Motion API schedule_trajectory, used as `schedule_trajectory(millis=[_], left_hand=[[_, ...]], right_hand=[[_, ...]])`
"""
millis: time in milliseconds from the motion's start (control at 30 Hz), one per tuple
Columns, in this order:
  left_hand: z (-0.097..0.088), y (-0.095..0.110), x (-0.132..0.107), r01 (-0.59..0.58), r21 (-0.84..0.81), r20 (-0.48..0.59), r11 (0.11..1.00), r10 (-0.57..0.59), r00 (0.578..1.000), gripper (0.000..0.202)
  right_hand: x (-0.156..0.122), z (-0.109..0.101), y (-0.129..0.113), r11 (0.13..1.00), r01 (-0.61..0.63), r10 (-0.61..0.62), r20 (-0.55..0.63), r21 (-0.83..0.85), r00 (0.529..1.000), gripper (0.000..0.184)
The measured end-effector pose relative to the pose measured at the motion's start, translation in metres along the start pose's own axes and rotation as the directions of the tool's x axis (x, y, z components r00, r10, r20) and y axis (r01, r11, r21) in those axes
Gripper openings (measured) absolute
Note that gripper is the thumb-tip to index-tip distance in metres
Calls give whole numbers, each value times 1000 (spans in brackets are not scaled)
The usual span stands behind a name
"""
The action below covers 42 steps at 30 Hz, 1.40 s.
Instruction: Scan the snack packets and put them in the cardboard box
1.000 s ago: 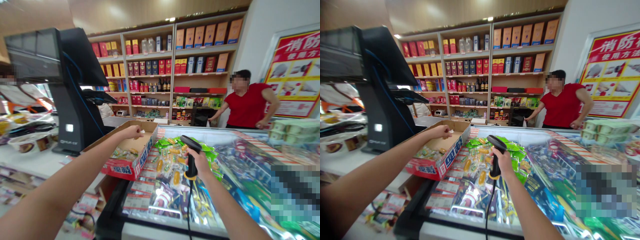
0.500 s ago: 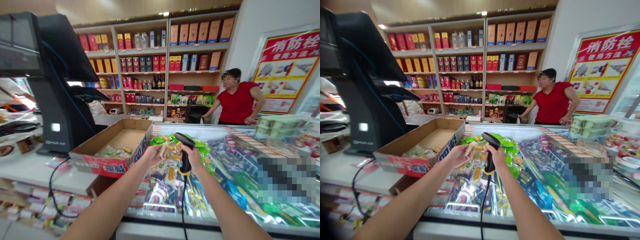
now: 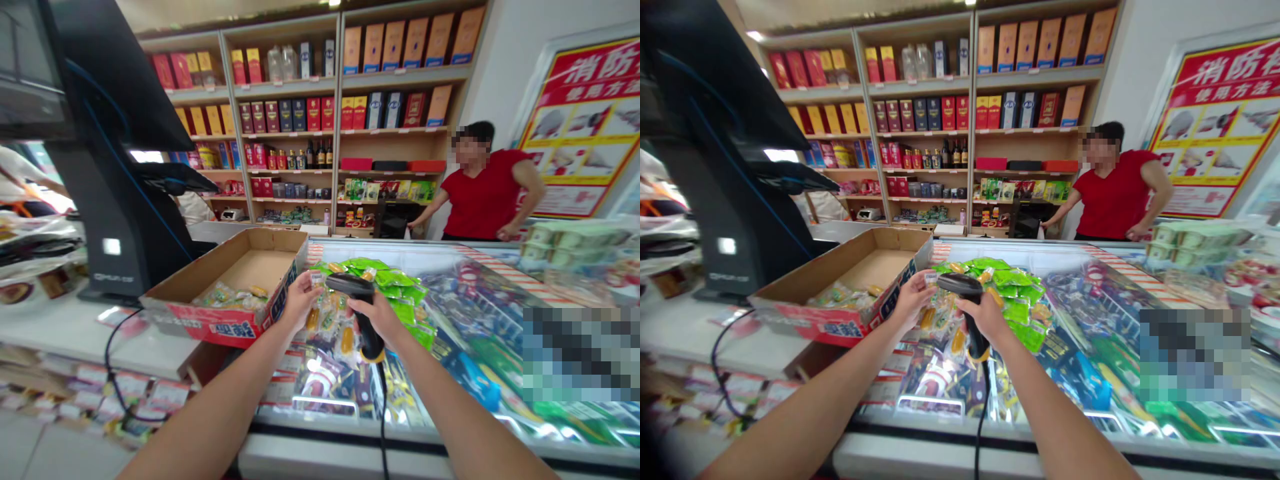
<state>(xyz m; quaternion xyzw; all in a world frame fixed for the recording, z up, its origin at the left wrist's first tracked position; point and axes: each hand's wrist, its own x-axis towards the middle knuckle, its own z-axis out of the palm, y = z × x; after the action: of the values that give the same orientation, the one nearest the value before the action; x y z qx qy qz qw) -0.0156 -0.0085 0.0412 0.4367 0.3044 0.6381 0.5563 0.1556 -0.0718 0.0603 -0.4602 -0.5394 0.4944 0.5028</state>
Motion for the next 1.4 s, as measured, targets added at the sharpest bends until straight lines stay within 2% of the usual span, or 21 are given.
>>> schedule_trajectory(millis=[267, 467, 800, 1067, 1167, 1267, 1333, 1400], left_hand=[[2, -2, -2, 62, -17, -19, 998, -62, 998, 63], [5, -1, -3, 36, -26, -30, 999, -36, 999, 58], [3, -6, 0, 26, -12, -42, 1000, -26, 999, 52], [-1, -12, 2, 31, -20, -20, 999, -31, 999, 57], [-5, -16, 6, -49, 35, -1, 998, 49, 999, 51], [-5, -15, 9, -204, 189, 31, 961, 202, 979, 35], [-1, -12, 11, -302, 347, 100, 888, 285, 953, 29], [9, -9, 14, -377, 498, 190, 781, 326, 926, 33]], right_hand=[[4, 1, 9, 999, 44, -44, 22, 15, 999, 27], [0, 2, 7, 997, 76, -77, 33, 20, 997, 24], [2, 2, 9, 998, 55, -57, 67, 33, 996, 23], [2, 1, 8, 998, 32, -32, -3, 55, 999, 26], [2, -2, 1, 982, 18, 1, -97, 187, 995, 23], [5, -8, -7, 917, 37, 61, -231, 396, 971, 20], [8, -13, -11, 871, 55, 103, -292, 488, 951, 19], [10, -18, -13, 841, 67, 127, -315, 537, 940, 19]])
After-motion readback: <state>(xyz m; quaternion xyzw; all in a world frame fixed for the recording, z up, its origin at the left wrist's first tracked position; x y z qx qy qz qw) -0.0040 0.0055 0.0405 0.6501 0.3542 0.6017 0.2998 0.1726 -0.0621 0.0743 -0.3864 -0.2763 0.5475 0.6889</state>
